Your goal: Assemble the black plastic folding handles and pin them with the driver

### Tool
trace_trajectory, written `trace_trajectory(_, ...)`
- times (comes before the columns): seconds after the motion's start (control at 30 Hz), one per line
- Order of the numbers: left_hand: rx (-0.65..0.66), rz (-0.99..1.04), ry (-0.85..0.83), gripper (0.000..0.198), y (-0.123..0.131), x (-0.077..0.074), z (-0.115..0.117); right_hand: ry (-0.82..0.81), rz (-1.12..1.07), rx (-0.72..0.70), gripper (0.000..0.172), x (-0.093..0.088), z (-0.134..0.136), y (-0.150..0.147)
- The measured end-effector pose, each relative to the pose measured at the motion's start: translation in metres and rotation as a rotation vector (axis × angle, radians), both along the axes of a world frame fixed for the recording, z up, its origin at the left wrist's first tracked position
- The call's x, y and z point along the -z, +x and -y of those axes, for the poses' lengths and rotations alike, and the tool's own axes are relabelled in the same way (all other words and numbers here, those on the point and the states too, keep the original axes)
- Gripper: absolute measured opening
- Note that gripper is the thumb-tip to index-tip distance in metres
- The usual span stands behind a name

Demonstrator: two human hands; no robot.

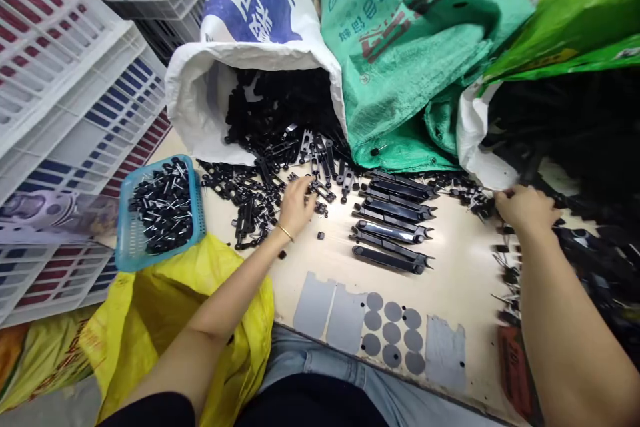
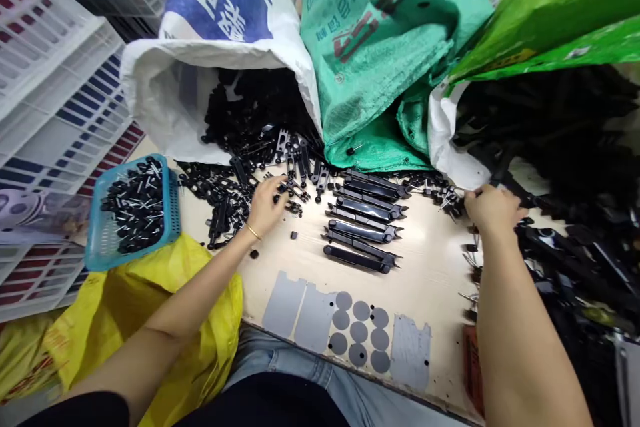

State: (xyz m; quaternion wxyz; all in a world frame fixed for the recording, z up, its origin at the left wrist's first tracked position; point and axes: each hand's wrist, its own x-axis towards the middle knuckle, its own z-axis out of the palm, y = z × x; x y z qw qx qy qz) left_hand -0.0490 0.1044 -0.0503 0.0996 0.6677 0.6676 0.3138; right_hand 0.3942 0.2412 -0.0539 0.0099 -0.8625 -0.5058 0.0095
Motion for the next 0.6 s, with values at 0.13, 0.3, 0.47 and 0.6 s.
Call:
trace_trajectory(0.13, -0.191, -0.190, -0.057, 0.053, -0.038, 0.005, -0.048, 0.057, 0.008, 0.067, 0.027, -0.005, 0.023, -0.008)
trace_trajectory(0.3, -0.247, -0.250, -0.113, 0.066, -0.024, 0.008, -0.093, 0.244, -0.053, -0.270, 0.037, -0.025, 0.040, -0.045)
trace_trajectory(0.47, -0.243, -0.286, -0.064, 0.059, -0.001, 0.011, -0.091, 0.333, -0.241, -0.752, 0.031, -0.043, 0.006, -0.125)
trace_trajectory(0.6, -0.195, -0.296, -0.044, 0.058, 0.002, 0.014, -0.085, 0.189, -0.223, -0.777, 0.034, -0.031, -0.059, -0.193)
